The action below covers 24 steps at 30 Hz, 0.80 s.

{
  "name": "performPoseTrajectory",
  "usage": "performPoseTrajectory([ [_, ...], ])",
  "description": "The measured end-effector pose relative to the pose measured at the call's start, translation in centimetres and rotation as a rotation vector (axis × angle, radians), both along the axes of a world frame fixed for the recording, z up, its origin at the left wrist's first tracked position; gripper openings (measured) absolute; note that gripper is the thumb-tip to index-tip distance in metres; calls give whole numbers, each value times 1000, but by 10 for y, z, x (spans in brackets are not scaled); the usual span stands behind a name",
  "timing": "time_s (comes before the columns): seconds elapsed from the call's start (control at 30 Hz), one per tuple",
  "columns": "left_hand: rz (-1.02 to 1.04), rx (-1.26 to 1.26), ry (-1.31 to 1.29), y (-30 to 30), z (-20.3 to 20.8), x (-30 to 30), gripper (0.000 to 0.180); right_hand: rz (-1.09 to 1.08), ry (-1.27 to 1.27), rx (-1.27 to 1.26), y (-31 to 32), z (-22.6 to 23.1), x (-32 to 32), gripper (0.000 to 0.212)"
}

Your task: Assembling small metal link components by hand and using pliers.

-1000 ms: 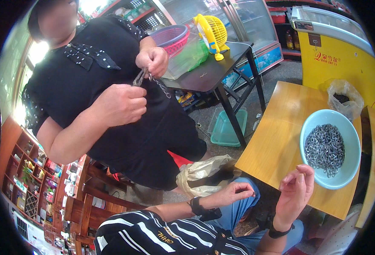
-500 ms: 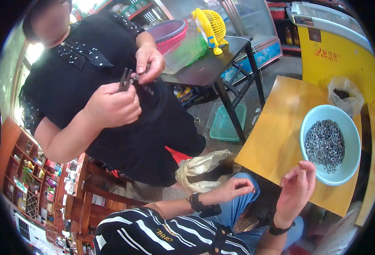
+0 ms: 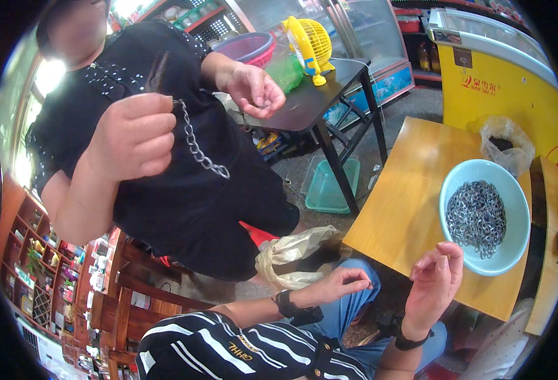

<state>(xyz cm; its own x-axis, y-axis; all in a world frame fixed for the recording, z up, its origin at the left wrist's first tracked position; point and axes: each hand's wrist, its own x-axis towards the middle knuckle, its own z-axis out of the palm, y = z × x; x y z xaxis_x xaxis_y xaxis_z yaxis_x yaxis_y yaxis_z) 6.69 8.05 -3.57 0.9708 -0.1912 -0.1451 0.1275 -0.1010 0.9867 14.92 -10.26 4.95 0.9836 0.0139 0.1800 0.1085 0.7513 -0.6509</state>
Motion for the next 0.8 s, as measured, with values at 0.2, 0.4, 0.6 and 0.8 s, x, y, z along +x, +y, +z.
performPoseTrajectory([
  [0.2, 11, -11, 46, -1, 5, 0, 22, -11, 9, -21, -2, 0, -2, 18],
  [0.4, 10, -43, 31, -2, 6, -2, 21, -22, 10, -8, -2, 2, -3, 18],
  [0.6, 13, -20, 33, -2, 7, -2, 21, -14, -11, -21, -3, -1, -3, 19],
  [0.8, 15, -14, 19, 0, 7, -3, 21, -21, -3, -31, -2, 1, -5, 20],
])
